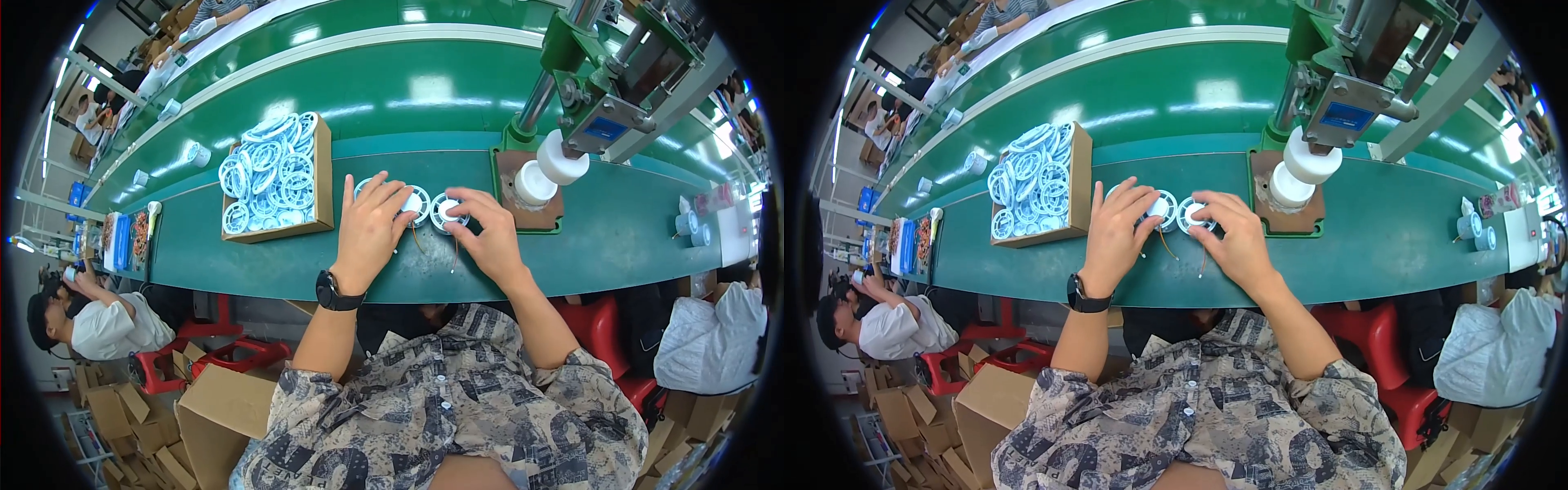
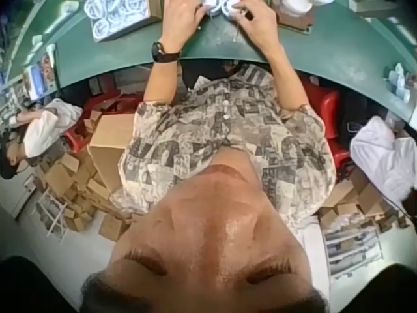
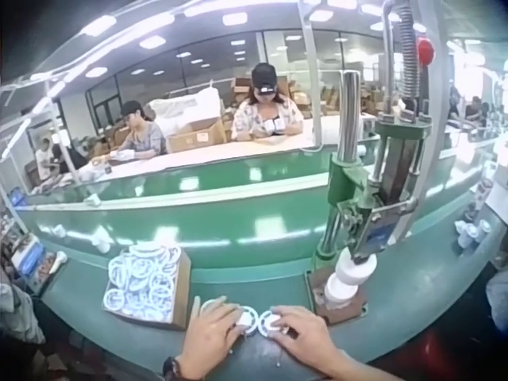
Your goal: Assembling small electronic components using a manual press and packing them into cardboard boxes.
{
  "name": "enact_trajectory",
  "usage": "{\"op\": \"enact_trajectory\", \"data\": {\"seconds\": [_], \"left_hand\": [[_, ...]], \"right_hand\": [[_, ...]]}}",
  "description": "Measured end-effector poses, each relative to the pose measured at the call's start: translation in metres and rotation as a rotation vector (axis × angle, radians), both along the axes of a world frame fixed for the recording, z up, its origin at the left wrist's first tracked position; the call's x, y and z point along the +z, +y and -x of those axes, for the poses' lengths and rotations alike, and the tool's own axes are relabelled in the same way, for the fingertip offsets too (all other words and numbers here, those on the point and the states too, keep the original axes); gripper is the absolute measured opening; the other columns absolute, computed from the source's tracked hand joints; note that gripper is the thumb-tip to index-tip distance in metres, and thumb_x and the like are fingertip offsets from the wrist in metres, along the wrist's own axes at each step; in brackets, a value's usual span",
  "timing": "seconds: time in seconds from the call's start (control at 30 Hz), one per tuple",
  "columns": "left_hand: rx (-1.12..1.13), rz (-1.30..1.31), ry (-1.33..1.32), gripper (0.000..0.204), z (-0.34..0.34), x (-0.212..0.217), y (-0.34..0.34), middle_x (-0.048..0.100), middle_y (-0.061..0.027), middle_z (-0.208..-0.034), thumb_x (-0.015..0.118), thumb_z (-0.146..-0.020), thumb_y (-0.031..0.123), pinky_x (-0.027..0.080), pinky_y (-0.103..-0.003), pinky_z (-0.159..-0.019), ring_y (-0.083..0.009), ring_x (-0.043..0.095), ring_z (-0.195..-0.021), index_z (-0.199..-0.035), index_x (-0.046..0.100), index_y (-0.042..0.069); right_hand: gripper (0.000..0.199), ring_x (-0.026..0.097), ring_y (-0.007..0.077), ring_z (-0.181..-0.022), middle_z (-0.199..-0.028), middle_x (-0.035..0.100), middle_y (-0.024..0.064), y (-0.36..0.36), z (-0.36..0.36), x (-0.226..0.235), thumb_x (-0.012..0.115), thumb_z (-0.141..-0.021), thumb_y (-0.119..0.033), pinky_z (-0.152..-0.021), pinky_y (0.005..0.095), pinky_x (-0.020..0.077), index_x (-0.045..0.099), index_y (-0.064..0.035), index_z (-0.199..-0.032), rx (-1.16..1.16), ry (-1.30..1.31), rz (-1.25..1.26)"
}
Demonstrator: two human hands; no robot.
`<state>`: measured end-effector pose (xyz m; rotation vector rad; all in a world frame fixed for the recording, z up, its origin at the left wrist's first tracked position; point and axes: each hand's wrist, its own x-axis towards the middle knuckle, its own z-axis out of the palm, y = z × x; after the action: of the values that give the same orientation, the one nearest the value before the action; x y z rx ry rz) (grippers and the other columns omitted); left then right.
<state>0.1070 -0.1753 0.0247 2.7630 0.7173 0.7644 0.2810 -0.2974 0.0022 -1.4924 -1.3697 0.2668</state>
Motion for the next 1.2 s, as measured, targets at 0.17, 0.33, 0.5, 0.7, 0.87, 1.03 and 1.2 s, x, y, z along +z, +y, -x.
{"op": "enact_trajectory", "data": {"seconds": [0.17, 0.33, 0.5, 0.7, 0.87, 1.03, 1.2], "left_hand": [[-0.045, -0.027, 0.067, 0.034, 0.015, 0.005, -0.017, 0.064, -0.0055, -0.112, 0.072, -0.078, 0.023, 0.027, -0.06, -0.108, -0.0282, 0.052, -0.121, -0.109, 0.067, 0.01], [-0.098, 0.11, -0.057, 0.035, 0.016, 0.002, -0.045, 0.065, -0.0064, -0.114, 0.072, -0.079, 0.024, 0.024, -0.06, -0.11, -0.0275, 0.05, -0.125, -0.11, 0.066, 0.007], [0.101, -0.02, -0.285, 0.034, 0.047, 0.016, -0.023, 0.064, -0.0125, -0.111, 0.071, -0.079, 0.02, 0.039, -0.051, -0.097, -0.0306, 0.055, -0.115, -0.108, 0.065, 0.003], [0.583, -0.1, -0.197, 0.027, 0.111, 0.009, 0.062, 0.063, -0.0134, -0.086, 0.074, -0.077, 0.012, 0.047, -0.042, -0.074, -0.0333, 0.06, -0.081, -0.1, 0.065, 0.002], [0.625, 0.012, -0.178, 0.027, 0.097, 0.0, 0.067, 0.063, -0.0116, -0.09, 0.076, -0.076, 0.014, 0.046, -0.045, -0.073, -0.0317, 0.06, -0.082, -0.098, 0.064, 0.005], [0.619, 0.156, -0.396, 0.022, 0.102, 0.003, 0.057, 0.064, -0.0119, -0.086, 0.073, -0.076, 0.008, 0.048, -0.043, -0.069, -0.0305, 0.061, -0.079, -0.094, 0.063, 0.003], [0.481, 0.234, -0.776, 0.014, 0.11, 0.016, 0.021, 0.064, -0.0116, -0.084, 0.066, -0.075, -0.004, 0.049, -0.04, -0.068, -0.0301, 0.062, -0.077, -0.087, 0.062, 0.002]], "right_hand": [[0.028, 0.062, 0.0313, -0.108, -0.12, 0.064, 0.0161, -0.012, 0.005, 0.004, 0.078, -0.068, -0.001, -0.089, 0.0386, 0.0495, 0.061, -0.0004, -0.091, 0.043, -0.089, 0.037], [0.028, 0.062, 0.0329, -0.106, -0.119, 0.063, 0.0174, -0.041, 0.007, 0.011, 0.076, -0.07, -0.001, -0.091, 0.0375, 0.0482, 0.06, -0.0017, -0.093, -0.073, -0.154, 0.131], [0.024, 0.062, 0.032, -0.103, -0.113, 0.065, 0.0164, -0.026, 0.021, 0.044, 0.072, -0.074, -0.001, -0.089, 0.0373, 0.0483, 0.061, -0.0019, -0.095, -0.128, -0.254, 0.054], [0.018, 0.061, 0.0329, -0.094, -0.094, 0.064, 0.0144, 0.11, 0.081, 0.068, 0.07, -0.078, -0.009, -0.079, 0.0413, 0.0495, 0.063, -0.0022, -0.094, 0.191, -0.489, 0.005], [0.017, 0.065, 0.0357, -0.085, -0.089, 0.066, 0.0167, 0.199, 0.111, 0.05, 0.071, -0.079, -0.019, -0.07, 0.0448, 0.0529, 0.067, -0.0035, -0.086, 0.029, -0.645, 0.245], [0.016, 0.066, 0.0318, -0.074, -0.083, 0.068, 0.0159, 0.208, 0.11, 0.044, 0.07, -0.08, -0.017, -0.065, 0.0415, 0.053, 0.066, -0.0014, -0.083, 0.005, -0.472, 0.305], [0.014, 0.064, 0.0153, -0.07, -0.077, 0.067, 0.0089, 0.175, 0.078, 0.064, 0.068, -0.083, -0.012, -0.063, 0.0287, 0.05, 0.065, 0.0004, -0.088, 0.172, -0.066, -0.023]]}}
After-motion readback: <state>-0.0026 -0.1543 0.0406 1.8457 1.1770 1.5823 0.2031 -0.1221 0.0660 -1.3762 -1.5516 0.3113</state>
